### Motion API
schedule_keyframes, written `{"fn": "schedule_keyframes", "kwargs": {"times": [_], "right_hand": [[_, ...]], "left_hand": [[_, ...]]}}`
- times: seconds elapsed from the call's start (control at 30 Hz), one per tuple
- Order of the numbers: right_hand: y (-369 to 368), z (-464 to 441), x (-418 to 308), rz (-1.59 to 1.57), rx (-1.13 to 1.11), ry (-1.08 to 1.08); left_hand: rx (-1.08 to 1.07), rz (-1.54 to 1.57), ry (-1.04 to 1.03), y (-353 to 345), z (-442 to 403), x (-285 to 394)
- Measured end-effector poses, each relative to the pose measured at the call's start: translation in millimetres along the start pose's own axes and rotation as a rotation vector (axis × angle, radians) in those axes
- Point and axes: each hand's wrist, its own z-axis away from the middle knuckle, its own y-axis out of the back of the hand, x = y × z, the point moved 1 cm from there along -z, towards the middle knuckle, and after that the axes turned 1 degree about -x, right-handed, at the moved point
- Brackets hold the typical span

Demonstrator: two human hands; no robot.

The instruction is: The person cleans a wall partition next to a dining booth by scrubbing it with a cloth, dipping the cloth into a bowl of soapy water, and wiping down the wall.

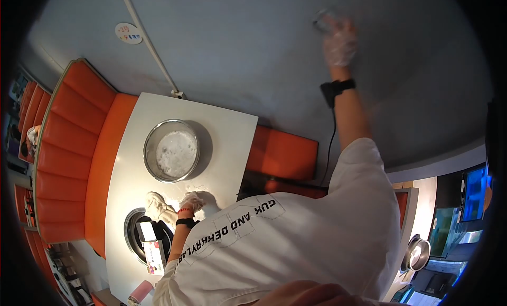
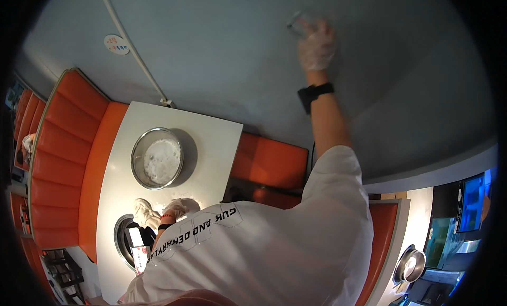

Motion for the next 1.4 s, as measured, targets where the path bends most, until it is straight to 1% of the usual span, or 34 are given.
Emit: {"fn": "schedule_keyframes", "kwargs": {"times": [0.07,0.13,0.23,0.27,0.33,0.4,0.43,0.53,0.63,0.73,0.8,0.83,0.9,0.93,0.97,1.03,1.1,1.13,1.2,1.23,1.3,1.37,1.4], "right_hand": [[-12.3,44.6,-17.9,-0.024,-0.185,0.067],[-19.5,73.2,-31.1,-0.065,-0.244,0.047],[-5.0,70.4,-39.7,-0.059,-0.362,0.041],[2.8,63.3,-42.3,-0.053,-0.405,0.044],[5.1,41.5,-29.0,-0.009,-0.355,-0.04],[19.3,5.6,-9.2,0.061,-0.22,-0.077],[32.0,-14.1,0.0,0.113,-0.112,-0.074],[38.1,-41.6,19.1,0.06,0.085,0.003],[22.8,-12.4,5.6,0.039,0.035,-0.029],[5.6,35.9,-14.8,0.086,-0.303,0.11],[2.3,49.7,-18.4,0.023,-0.333,0.145],[0.8,50.7,-17.7,-0.007,-0.345,0.165],[16.0,33.7,-17.2,-0.026,-0.311,0.105],[19.5,22.5,-16.3,-0.037,-0.283,0.078],[20.2,12.3,-10.8,-0.067,-0.228,-0.012],[33.7,-11.9,1.6,-0.137,-0.083,-0.185],[29.4,-3.9,-3.1,0.086,-0.2,-0.243],[-0.8,24.5,1.7,0.194,-0.14,-0.032],[-9.9,43.5,-5.0,0.144,-0.198,0.215],[-0.5,39.9,-17.8,-0.024,-0.321,0.25],[3.4,9.0,-13.0,-0.001,-0.365,0.169],[19.6,-22.2,2.9,0.043,-0.312,0.096],[35.2,-56.1,11.0,0.077,-0.224,0.071]], "left_hand": [[0.015,-0.01,-0.005,-7.0,-3.3,-3.5],[0.037,0.005,-0.017,-21.8,-22.2,-15.7],[-0.055,-0.045,0.008,-31.9,-35.8,-27.9],[-0.046,-0.04,0.011,-32.2,-29.9,-27.8],[-0.021,-0.023,0.016,-29.8,-14.0,-24.5],[-0.029,-0.022,0.001,-30.2,-7.5,-26.5],[-0.037,-0.025,-0.008,-31.2,-4.8,-27.1],[-0.021,-0.016,-0.017,-26.4,-4.6,-20.4],[0.002,0.016,-0.016,-16.8,6.9,-10.4],[0.013,0.023,-0.013,-5.0,14.5,1.1],[0.002,-0.013,-0.01,-13.5,-3.5,-4.3],[0.023,0.01,-0.016,-16.9,-9.2,-6.3],[0.057,0.047,-0.022,-24.1,-9.8,-14.5],[0.054,0.039,-0.018,-43.7,-27.1,-29.7],[0.051,0.032,-0.015,-63.2,-44.2,-45.0],[0.029,0.025,-0.012,-58.2,-35.3,-44.2],[0.021,0.033,-0.019,-40.2,-20.7,-31.0],[0.023,0.039,-0.024,-33.6,-17.7,-27.4],[0.023,0.046,-0.03,-25.6,-15.9,-20.0],[0.025,0.049,-0.032,-24.0,-15.4,-19.5],[0.024,0.054,-0.026,-20.7,-13.6,-19.1],[0.018,0.048,-0.021,-20.9,-12.4,-20.8],[0.016,0.046,-0.018,-19.4,-12.4,-21.7]]}}
